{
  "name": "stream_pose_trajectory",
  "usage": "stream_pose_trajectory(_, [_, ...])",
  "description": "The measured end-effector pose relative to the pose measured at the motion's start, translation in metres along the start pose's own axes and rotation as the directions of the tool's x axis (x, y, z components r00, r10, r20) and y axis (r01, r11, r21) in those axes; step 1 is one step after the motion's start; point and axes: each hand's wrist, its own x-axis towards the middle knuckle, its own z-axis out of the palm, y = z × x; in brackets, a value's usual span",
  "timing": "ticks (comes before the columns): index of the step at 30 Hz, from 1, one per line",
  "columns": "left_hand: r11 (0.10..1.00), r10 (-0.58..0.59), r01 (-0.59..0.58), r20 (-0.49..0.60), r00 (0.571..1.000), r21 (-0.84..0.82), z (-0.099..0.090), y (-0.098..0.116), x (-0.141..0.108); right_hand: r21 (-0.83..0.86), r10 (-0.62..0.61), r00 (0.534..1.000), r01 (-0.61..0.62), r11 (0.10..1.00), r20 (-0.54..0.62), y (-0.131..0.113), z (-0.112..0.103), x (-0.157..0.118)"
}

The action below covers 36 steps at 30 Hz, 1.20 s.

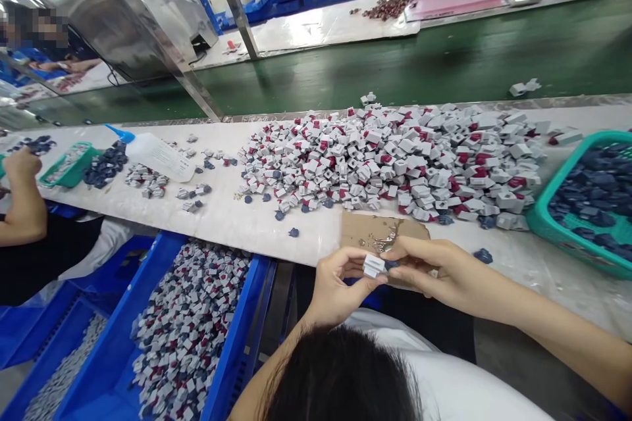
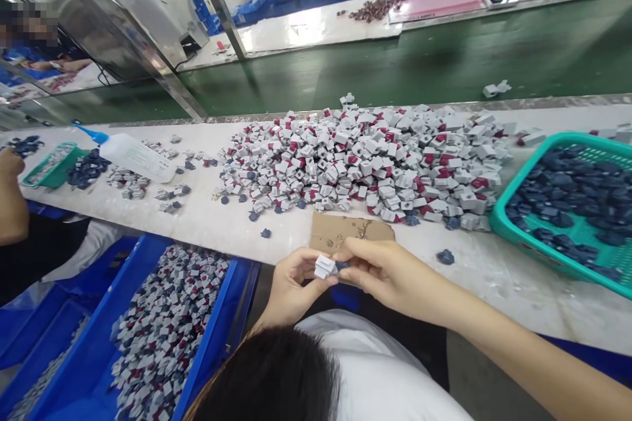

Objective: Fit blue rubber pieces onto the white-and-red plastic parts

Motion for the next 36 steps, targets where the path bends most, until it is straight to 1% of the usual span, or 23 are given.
stream_pose_trajectory(2, [0.999,-0.035,0.036,0.103,0.994,-0.008,0.002,0.000,0.001,0.039,0.020,1.000,-0.020,0.999,-0.006,0.001,-0.005,0.002])
stream_pose_trajectory(3, [0.999,-0.052,0.052,0.160,0.986,0.009,0.003,0.001,0.001,0.043,0.024,0.998,-0.022,0.999,-0.064,0.000,-0.008,0.004])
stream_pose_trajectory(4, [0.998,-0.059,0.050,0.200,0.978,0.046,0.004,0.002,0.002,0.054,0.028,0.987,-0.020,0.998,-0.160,-0.001,-0.009,0.007])
stream_pose_trajectory(5, [0.995,-0.048,0.028,0.219,0.974,0.092,0.005,0.003,0.004,0.092,0.041,0.963,-0.017,0.996,-0.266,-0.004,-0.009,0.011])
stream_pose_trajectory(6, [0.990,-0.020,-0.011,0.223,0.975,0.139,0.006,0.005,0.005,0.171,0.078,0.931,-0.017,0.985,-0.358,-0.008,-0.007,0.017])
stream_pose_trajectory(7, [0.982,0.023,-0.064,0.219,0.975,0.180,0.007,0.006,0.007,0.289,0.146,0.902,-0.024,0.957,-0.406,-0.012,-0.003,0.023])
stream_pose_trajectory(8, [0.971,0.077,-0.123,0.217,0.973,0.207,0.008,0.007,0.009,0.433,0.233,0.890,-0.045,0.900,-0.392,-0.017,0.001,0.029])
stream_pose_trajectory(10, [0.951,0.178,-0.227,0.229,0.957,0.210,0.011,0.007,0.014,0.695,0.384,0.895,-0.126,0.708,-0.229,-0.027,0.012,0.040])
stream_pose_trajectory(12, [0.932,0.252,-0.294,0.207,0.945,0.209,0.016,0.005,0.017,0.820,0.453,0.890,-0.220,0.528,-0.053,-0.034,0.022,0.046])
stream_pose_trajectory(13, [0.924,0.278,-0.312,0.172,0.945,0.222,0.019,0.003,0.018,0.837,0.455,0.890,-0.245,0.489,-0.006,-0.037,0.025,0.047])
stream_pose_trajectory(15, [0.916,0.306,-0.316,0.080,0.949,0.247,0.025,-0.002,0.018,0.838,0.439,0.899,-0.233,0.494,-0.009,-0.039,0.030,0.046])
stream_pose_trajectory(17, [0.916,0.329,-0.319,0.000,0.944,0.245,0.030,-0.008,0.016,0.831,0.414,0.907,-0.166,0.532,-0.084,-0.039,0.034,0.042])
stream_pose_trajectory(20, [0.913,0.352,-0.330,-0.057,0.934,0.239,0.033,-0.014,0.013,0.825,0.381,0.904,-0.059,0.563,-0.194,-0.036,0.038,0.038])
stream_pose_trajectory(25, [0.936,0.312,-0.275,-0.151,0.938,0.221,0.029,-0.019,0.017,0.816,0.350,0.888,0.047,0.576,-0.298,-0.028,0.049,0.047])
stream_pose_trajectory(26, [0.937,0.307,-0.269,-0.161,0.938,0.221,0.029,-0.021,0.019,0.817,0.355,0.888,0.039,0.575,-0.292,-0.027,0.051,0.051])
stream_pose_trajectory(28, [0.944,0.279,-0.245,-0.136,0.951,0.220,0.027,-0.023,0.020,0.828,0.375,0.903,-0.039,0.559,-0.211,-0.026,0.054,0.057])
stream_pose_trajectory(30, [0.967,0.178,-0.152,-0.119,0.977,0.205,0.016,-0.026,0.017,0.828,0.395,0.910,-0.121,0.548,-0.129,-0.024,0.050,0.059])
stream_pose_trajectory(31, [0.976,0.120,-0.086,-0.165,0.979,0.200,0.005,-0.027,0.014,0.813,0.387,0.913,-0.125,0.569,-0.130,-0.021,0.044,0.056])
stream_pose_trajectory(32, [0.981,0.075,-0.028,-0.245,0.967,0.190,-0.011,-0.028,0.010,0.781,0.371,0.912,-0.101,0.617,-0.175,-0.017,0.033,0.049])
stream_pose_trajectory(33, [0.981,0.054,0.022,-0.383,0.922,0.192,-0.033,-0.030,0.003,0.721,0.353,0.895,-0.054,0.691,-0.271,-0.010,0.019,0.039])
stream_pose_trajectory(34, [0.977,0.067,0.051,-0.521,0.851,0.209,-0.060,-0.032,-0.004,0.624,0.317,0.866,-0.007,0.781,-0.386,-0.001,0.002,0.026])
stream_pose_trajectory(35, [0.970,0.107,0.059,-0.632,0.768,0.236,-0.090,-0.035,-0.013,0.493,0.296,0.794,0.005,0.870,-0.531,0.011,-0.018,0.010])
stream_pose_trajectory(36, [0.945,0.171,0.116,-0.764,0.622,0.305,-0.122,-0.039,-0.023,0.356,0.290,0.675,-0.043,0.933,-0.679,0.023,-0.039,-0.007])
